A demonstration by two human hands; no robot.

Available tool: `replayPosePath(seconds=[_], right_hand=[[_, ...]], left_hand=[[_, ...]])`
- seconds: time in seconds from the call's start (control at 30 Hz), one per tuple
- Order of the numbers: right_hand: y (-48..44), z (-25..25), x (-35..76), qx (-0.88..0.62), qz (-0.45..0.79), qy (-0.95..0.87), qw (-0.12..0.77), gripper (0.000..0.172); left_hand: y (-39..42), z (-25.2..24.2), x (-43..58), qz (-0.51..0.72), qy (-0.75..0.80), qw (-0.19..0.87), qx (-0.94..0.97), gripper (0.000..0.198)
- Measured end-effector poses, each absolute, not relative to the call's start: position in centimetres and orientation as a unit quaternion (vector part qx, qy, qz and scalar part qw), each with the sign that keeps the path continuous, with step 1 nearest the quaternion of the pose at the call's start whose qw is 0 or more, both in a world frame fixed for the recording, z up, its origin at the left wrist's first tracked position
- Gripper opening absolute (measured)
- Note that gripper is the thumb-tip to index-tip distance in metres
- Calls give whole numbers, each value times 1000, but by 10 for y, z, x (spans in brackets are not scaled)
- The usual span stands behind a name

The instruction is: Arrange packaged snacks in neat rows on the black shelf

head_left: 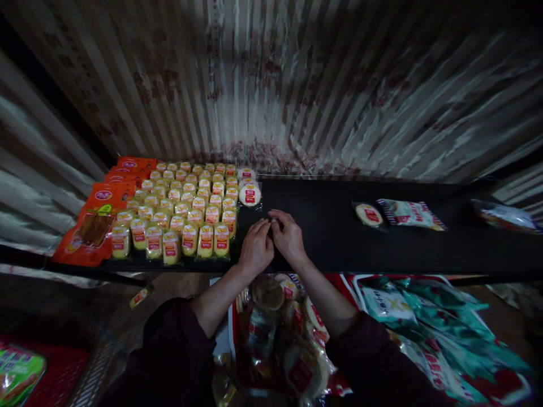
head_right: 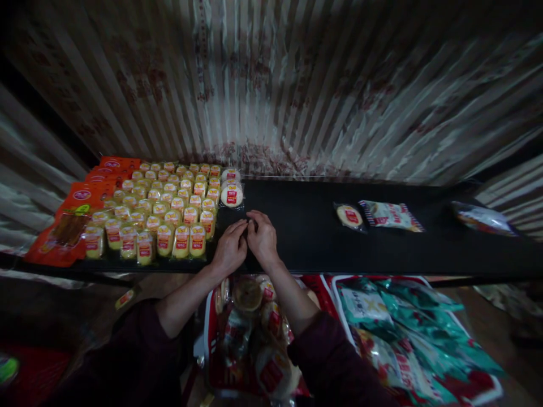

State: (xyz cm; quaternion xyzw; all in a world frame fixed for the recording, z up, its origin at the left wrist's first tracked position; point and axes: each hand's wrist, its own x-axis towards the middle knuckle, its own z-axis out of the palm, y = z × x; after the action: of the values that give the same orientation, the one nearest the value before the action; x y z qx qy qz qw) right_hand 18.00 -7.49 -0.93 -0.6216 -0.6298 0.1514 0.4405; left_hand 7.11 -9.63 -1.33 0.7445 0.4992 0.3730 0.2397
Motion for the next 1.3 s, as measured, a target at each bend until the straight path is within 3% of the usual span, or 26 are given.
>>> replayPosePath(seconds=[0.3, 0.53, 0.63, 0.9, 1.07, 1.3], right_hand=[[-163, -2, 182, -578, 199, -668, 425, 35], [-215, -43, 188, -608, 226, -680, 342, 39], [-223, -61, 193, -590, 217, -704, 331, 43], [-222, -95, 203, -630, 190, -716, 231, 41], [-225, -110, 206, -661, 204, -680, 243, 41], [-225, -95, 207, -692, 243, -598, 322, 37]], left_hand=[[-158, -6, 47, 373, 385, 304, 788, 33], [-189, -29, 43, 163, 371, 345, 847, 25], [-197, -40, 45, 138, 371, 342, 852, 32], [-200, -67, 51, -40, 466, 383, 797, 79], [-198, -74, 54, -27, 459, 393, 796, 83], [-197, -76, 56, 59, 472, 405, 781, 73]])
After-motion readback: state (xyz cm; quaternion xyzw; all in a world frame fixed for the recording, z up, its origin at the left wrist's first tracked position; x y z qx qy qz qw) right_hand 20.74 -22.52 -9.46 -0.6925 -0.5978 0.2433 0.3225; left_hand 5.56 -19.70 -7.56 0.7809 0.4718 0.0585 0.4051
